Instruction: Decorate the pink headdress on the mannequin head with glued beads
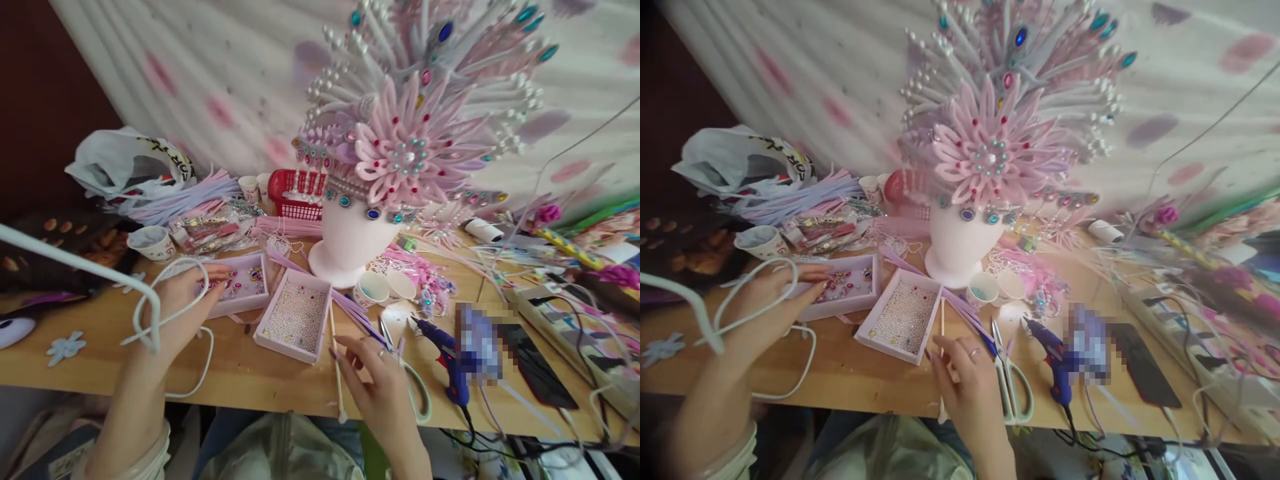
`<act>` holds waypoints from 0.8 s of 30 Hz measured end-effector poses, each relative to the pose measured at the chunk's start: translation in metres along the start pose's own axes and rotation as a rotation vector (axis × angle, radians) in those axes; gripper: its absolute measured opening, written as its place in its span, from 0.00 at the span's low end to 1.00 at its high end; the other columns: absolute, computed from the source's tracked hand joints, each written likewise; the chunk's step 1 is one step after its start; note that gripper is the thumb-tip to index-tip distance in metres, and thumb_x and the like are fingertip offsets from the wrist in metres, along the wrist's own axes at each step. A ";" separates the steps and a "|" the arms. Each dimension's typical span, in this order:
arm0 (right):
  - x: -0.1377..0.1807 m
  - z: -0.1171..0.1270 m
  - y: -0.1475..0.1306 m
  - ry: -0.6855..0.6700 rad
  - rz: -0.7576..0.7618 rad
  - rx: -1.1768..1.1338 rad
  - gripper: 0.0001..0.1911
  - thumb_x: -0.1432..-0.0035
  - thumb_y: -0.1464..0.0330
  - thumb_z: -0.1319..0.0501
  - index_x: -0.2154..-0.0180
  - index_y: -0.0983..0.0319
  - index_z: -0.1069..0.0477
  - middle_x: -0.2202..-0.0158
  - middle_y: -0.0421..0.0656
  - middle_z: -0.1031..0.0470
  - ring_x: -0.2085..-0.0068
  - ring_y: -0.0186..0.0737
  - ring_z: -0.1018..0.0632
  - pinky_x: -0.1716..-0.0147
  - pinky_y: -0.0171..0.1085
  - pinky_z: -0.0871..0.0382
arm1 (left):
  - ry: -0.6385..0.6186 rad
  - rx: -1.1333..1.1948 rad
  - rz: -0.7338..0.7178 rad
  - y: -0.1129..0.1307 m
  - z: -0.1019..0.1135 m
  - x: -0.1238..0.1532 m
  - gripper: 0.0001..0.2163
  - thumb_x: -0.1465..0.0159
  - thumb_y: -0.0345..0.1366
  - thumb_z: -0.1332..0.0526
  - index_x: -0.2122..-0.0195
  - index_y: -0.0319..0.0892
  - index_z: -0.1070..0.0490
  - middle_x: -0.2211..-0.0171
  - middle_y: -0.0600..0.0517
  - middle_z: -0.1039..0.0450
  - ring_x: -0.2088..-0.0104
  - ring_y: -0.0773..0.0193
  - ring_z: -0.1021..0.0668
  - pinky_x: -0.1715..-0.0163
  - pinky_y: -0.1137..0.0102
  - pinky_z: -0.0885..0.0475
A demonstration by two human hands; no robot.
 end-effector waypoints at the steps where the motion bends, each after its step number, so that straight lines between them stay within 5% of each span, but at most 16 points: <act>1: 0.001 -0.010 -0.004 -0.060 0.016 0.017 0.10 0.30 0.63 0.42 0.50 0.58 0.28 0.72 0.38 0.27 0.71 0.38 0.24 0.74 0.35 0.32 | -0.045 -0.060 0.017 -0.006 -0.005 -0.001 0.06 0.45 0.39 0.36 0.68 0.50 0.19 0.65 0.51 0.16 0.62 0.50 0.19 0.58 0.62 0.28; 5: -0.002 -0.046 -0.010 -0.266 0.072 0.051 0.14 0.29 0.61 0.44 0.50 0.61 0.28 0.73 0.39 0.27 0.72 0.41 0.25 0.73 0.39 0.33 | -0.284 -0.163 0.100 -0.017 -0.036 0.009 0.11 0.41 0.44 0.40 0.63 0.50 0.19 0.62 0.49 0.16 0.62 0.48 0.17 0.62 0.61 0.26; 10: -0.006 -0.054 -0.014 -0.303 0.112 0.017 0.06 0.30 0.73 0.44 0.57 0.62 0.28 0.70 0.41 0.26 0.69 0.40 0.26 0.67 0.40 0.35 | -0.390 -0.079 -0.020 0.008 -0.059 0.021 0.14 0.34 0.43 0.45 0.59 0.50 0.21 0.56 0.52 0.17 0.56 0.54 0.17 0.53 0.61 0.24; 13: -0.008 -0.050 -0.015 -0.311 0.117 0.005 0.05 0.31 0.75 0.43 0.57 0.63 0.29 0.71 0.40 0.27 0.69 0.39 0.28 0.68 0.40 0.37 | -0.342 -0.172 -0.145 0.012 -0.056 0.015 0.15 0.31 0.41 0.48 0.58 0.49 0.21 0.57 0.51 0.17 0.56 0.54 0.18 0.49 0.58 0.25; 16: -0.009 -0.045 -0.018 -0.328 0.140 -0.017 0.05 0.32 0.76 0.43 0.58 0.64 0.29 0.72 0.39 0.28 0.71 0.37 0.30 0.68 0.39 0.36 | -0.291 -0.357 -0.122 -0.006 -0.046 0.001 0.15 0.31 0.41 0.48 0.55 0.49 0.21 0.57 0.50 0.18 0.55 0.51 0.18 0.50 0.57 0.25; 21: -0.011 -0.032 -0.018 -0.358 0.172 -0.096 0.02 0.33 0.73 0.39 0.61 0.63 0.29 0.74 0.39 0.29 0.73 0.36 0.29 0.69 0.39 0.34 | -0.504 -0.549 0.132 -0.049 -0.049 -0.014 0.18 0.33 0.36 0.49 0.47 0.44 0.25 0.50 0.44 0.21 0.55 0.47 0.18 0.53 0.55 0.24; 24: -0.017 -0.023 -0.016 -0.350 0.216 -0.049 0.02 0.33 0.75 0.40 0.59 0.64 0.29 0.74 0.40 0.27 0.71 0.36 0.27 0.67 0.39 0.30 | -0.584 -0.497 0.168 -0.059 -0.060 -0.019 0.19 0.35 0.35 0.45 0.45 0.42 0.26 0.46 0.43 0.23 0.50 0.47 0.20 0.46 0.54 0.27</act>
Point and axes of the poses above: each hand's wrist, its own x-axis away from the middle knuckle, its own z-axis out of the back of the hand, y = z × x, the point moved 8 cm from there along -x, towards the middle knuckle
